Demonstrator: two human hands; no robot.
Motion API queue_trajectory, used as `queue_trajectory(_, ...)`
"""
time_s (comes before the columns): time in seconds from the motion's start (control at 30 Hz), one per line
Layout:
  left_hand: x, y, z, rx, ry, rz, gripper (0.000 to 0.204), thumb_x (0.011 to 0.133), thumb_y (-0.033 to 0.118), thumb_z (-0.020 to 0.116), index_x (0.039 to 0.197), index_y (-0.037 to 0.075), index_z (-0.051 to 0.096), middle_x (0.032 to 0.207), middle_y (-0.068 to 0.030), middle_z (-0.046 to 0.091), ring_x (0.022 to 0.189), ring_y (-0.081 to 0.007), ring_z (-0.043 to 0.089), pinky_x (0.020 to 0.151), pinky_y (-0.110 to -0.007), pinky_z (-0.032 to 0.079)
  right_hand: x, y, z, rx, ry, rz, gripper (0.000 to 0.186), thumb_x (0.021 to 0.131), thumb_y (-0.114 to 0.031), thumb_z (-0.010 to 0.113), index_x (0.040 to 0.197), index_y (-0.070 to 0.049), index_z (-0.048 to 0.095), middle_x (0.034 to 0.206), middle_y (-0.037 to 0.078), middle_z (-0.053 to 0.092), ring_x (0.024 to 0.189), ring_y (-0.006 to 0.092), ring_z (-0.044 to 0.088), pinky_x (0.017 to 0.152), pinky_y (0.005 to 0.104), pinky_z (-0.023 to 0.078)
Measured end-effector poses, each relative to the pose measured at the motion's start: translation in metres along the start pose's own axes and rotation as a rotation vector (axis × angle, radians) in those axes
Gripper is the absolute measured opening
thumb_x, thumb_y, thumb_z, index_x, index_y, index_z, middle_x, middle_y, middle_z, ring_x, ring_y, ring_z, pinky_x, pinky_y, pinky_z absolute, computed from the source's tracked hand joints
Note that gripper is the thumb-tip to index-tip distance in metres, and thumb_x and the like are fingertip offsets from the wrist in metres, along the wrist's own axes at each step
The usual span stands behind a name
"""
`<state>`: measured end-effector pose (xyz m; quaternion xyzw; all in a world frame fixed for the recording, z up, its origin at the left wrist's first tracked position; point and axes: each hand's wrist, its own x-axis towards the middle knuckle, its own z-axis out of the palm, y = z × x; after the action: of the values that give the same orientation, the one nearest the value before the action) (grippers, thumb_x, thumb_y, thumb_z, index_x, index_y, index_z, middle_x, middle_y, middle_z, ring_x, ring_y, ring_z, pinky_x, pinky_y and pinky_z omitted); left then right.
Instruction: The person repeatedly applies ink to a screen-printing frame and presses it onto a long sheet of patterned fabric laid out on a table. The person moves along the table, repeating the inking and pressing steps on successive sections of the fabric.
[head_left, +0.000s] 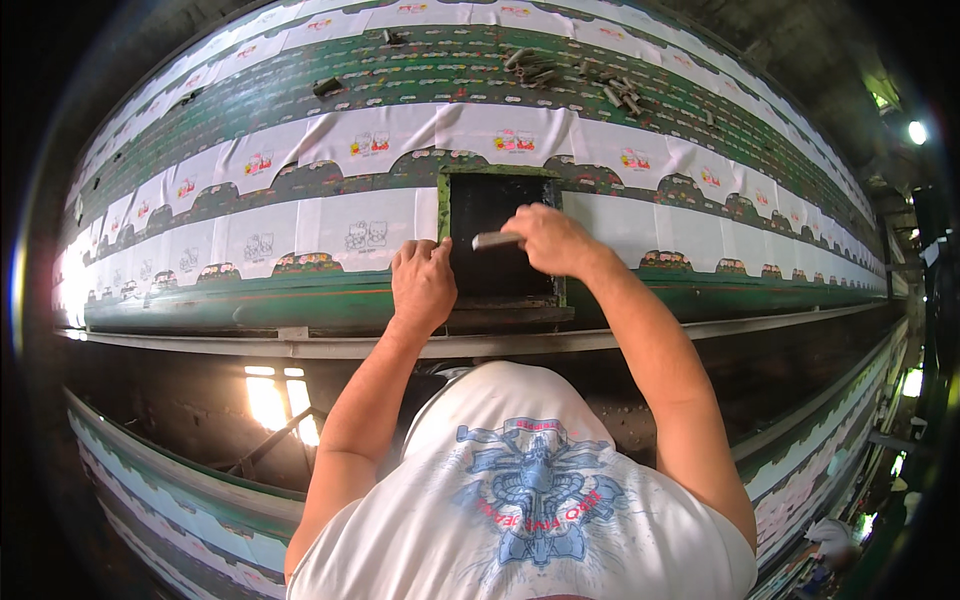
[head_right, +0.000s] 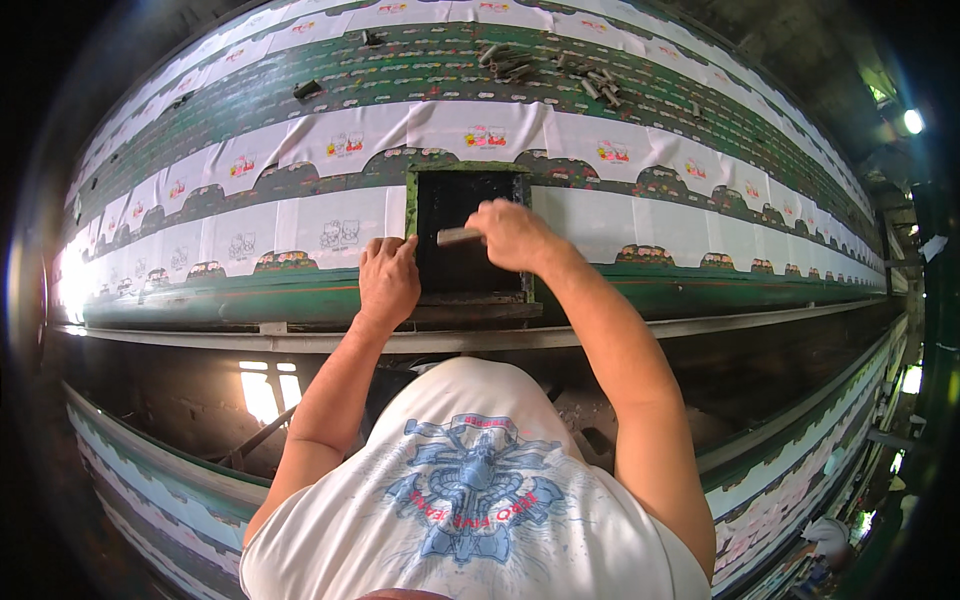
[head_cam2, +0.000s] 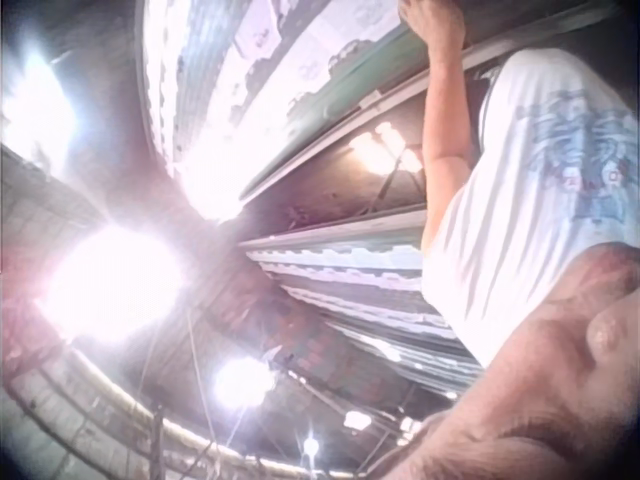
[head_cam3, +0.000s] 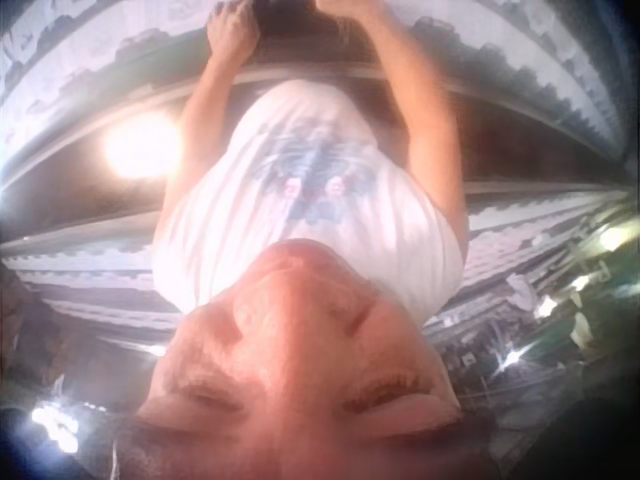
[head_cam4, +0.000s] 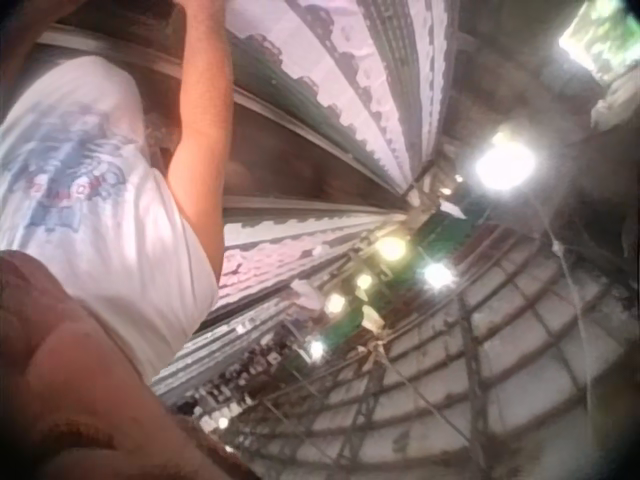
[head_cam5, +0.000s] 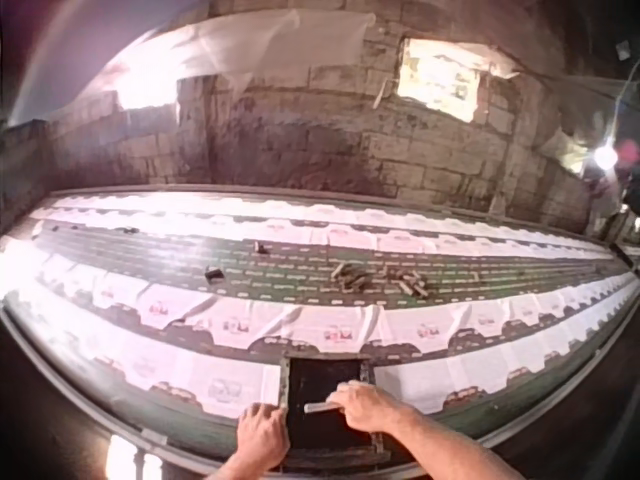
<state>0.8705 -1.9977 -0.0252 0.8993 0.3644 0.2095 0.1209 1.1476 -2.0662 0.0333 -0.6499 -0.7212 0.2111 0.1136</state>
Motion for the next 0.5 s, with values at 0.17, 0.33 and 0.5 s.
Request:
queue_trajectory(0.17, 0.013, 0.004, -0.013, 0.112, -0.144, 0.037, 0.044, 0.092, 0.005, 0.069, 0.134, 0.003, 0.079, 0.113, -0.0139, 0.074, 0.114, -0.0354, 0.066, 0.098, -0.05, 0.052, 0.047, 0.031, -0.001, -0.019, 0.257, 0.004, 0.037, 0.093, 0.001, 0.063, 0.123, -0.008, 0.083, 0.12, 0.015, 0.076, 0.125, 0.0384, 0.07, 0.111, 0.0498, 0.058)
queue_trajectory(0.33, 0.018, 0.0, -0.013, 0.149, -0.191, 0.058, 0.043, 0.091, 0.006, 0.069, 0.133, 0.002, 0.078, 0.112, -0.0155, 0.074, 0.113, -0.0357, 0.066, 0.096, -0.05, 0.052, 0.045, 0.027, 0.015, -0.037, 0.306, 0.028, 0.042, 0.095, 0.002, 0.06, 0.131, -0.01, 0.08, 0.121, 0.012, 0.076, 0.122, 0.0382, 0.07, 0.111, 0.05, 0.055)
queue_trajectory(0.5, 0.021, -0.004, -0.012, 0.136, -0.208, 0.084, 0.039, 0.09, 0.007, 0.07, 0.128, 0.002, 0.078, 0.11, -0.0157, 0.074, 0.109, -0.0371, 0.067, 0.093, -0.051, 0.053, 0.004, -0.003, 0.052, -0.159, 0.365, -0.024, 0.047, 0.09, 0.004, 0.061, 0.131, -0.012, 0.076, 0.121, 0.009, 0.072, 0.114, 0.0365, 0.066, 0.105, 0.0525, 0.053)
